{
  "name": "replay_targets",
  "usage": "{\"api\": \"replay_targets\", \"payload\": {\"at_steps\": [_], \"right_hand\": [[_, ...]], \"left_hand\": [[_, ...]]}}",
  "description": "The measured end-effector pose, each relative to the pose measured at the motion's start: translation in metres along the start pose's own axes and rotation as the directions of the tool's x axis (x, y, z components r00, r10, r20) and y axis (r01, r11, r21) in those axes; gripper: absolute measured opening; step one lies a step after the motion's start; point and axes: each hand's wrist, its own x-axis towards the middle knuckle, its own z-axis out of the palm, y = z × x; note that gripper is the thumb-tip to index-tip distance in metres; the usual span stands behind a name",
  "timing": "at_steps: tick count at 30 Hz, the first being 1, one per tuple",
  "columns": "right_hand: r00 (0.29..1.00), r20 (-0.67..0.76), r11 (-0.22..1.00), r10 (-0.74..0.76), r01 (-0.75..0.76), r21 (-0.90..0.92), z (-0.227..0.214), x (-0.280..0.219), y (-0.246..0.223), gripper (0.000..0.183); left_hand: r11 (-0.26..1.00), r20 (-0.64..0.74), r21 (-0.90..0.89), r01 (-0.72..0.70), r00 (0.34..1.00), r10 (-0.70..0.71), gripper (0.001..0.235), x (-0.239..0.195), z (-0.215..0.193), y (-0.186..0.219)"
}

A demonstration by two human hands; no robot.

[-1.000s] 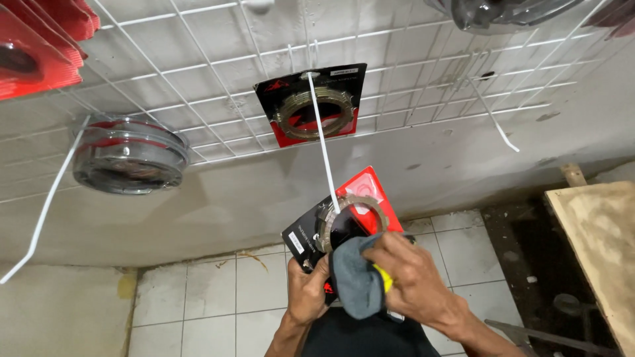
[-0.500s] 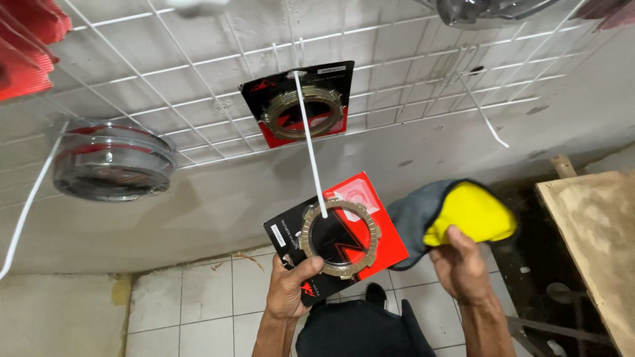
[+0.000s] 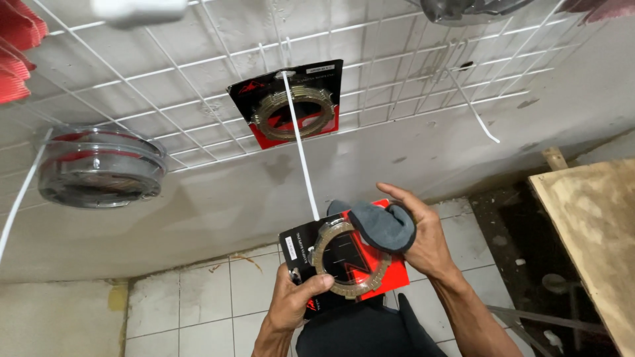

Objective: The person wipes a packaged brake shoe with a yellow and gray cloth, then hangs it on a wall grid. The person then picks up another packaged brake shoe and wipes it with the cloth.

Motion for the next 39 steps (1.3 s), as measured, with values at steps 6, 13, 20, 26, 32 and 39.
{"api": "replay_targets", "payload": {"at_steps": [6,13,20,26,32,39], "right_hand": [[0.931,-0.024,0.897,0.364,-0.344,0.277,0.009,-0.025,0.035,0.049],[0.863,0.019,0.290,0.504,-0.190,0.938,0.035,-0.036,0.059,0.029],[0.847,0.117,0.197,0.519,-0.252,0.947,0.064,-0.044,0.041,0.019],[0.941,0.014,0.366,0.339,-0.145,0.919,0.027,-0.022,0.060,0.021],[0.982,0.013,0.839,0.188,-0.167,0.518,-0.006,-0.010,0.046,0.029],[0.971,0.085,0.929,0.222,-0.237,0.283,-0.004,-0.014,0.043,0.043]], "left_hand": [[0.949,-0.232,-0.245,-0.200,0.962,0.143,0.032,0.007,-0.006,0.001],[0.878,-0.199,-0.338,-0.340,0.937,0.286,0.034,0.021,0.026,-0.024],[0.937,-0.282,-0.025,-0.349,0.901,0.328,0.041,0.023,0.046,-0.036],[0.968,0.185,-0.134,-0.212,0.954,0.235,0.077,0.023,0.014,-0.019],[0.887,0.236,-0.435,0.156,0.970,-0.055,0.077,0.041,-0.018,-0.014],[0.990,-0.191,-0.141,0.030,0.980,-0.057,0.031,0.048,0.000,-0.013]]}}
